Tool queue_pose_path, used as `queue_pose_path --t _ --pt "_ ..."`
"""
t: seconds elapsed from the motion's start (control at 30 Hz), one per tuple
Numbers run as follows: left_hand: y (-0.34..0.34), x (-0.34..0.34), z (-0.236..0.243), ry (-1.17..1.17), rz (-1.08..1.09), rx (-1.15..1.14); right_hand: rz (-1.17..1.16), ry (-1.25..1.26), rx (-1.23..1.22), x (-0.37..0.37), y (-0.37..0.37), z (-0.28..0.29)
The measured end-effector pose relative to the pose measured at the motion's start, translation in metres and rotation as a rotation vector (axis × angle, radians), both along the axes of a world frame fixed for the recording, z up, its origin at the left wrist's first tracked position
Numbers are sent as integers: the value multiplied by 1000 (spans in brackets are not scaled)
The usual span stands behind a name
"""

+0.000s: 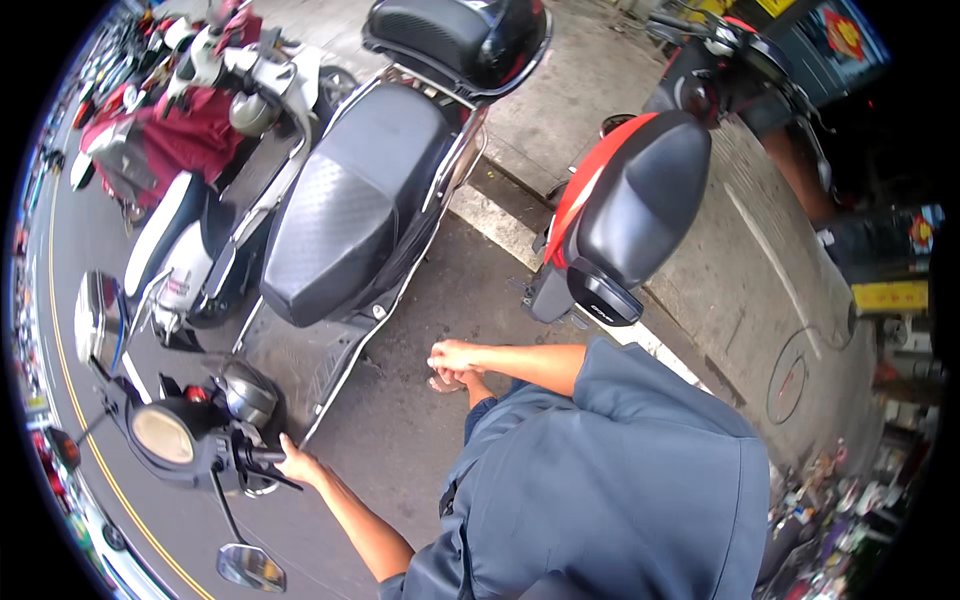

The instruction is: The person prepares and applies sealant to a motorcycle tire valve and then uses a hand-pumped sprayer to apply liquid to the tire area.

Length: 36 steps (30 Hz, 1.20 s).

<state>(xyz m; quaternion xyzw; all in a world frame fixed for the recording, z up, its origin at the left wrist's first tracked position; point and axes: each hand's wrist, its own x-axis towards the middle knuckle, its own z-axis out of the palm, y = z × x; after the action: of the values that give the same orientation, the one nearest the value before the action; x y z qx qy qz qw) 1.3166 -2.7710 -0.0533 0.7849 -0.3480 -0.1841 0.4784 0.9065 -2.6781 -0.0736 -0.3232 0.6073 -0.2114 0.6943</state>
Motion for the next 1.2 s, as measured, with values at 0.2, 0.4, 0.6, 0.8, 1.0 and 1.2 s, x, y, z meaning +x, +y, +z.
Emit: queue_pose_path --t 0.2,0.4,0.6,0.8,1.0,1.2 --pt "25 -76 46 563 -17 52 -79 139 -28 -71 68 39" --pt "73 -86 -30 801 -362 639 -437 -136 -191 -151 86 154" --pt "85 -259 -40 640 -826 1074 -915 60 -315 -209 205 192" --pt "15 -444 20 552 -1196 629 -1260 282 18 -207 388 124" --pt "63 -618 144 452 -1452 348 -2056 179 782 -81 689 -77" --pt "304 -747 90 552 -1885 623 -2095 -118 1218 -6 879 -109"
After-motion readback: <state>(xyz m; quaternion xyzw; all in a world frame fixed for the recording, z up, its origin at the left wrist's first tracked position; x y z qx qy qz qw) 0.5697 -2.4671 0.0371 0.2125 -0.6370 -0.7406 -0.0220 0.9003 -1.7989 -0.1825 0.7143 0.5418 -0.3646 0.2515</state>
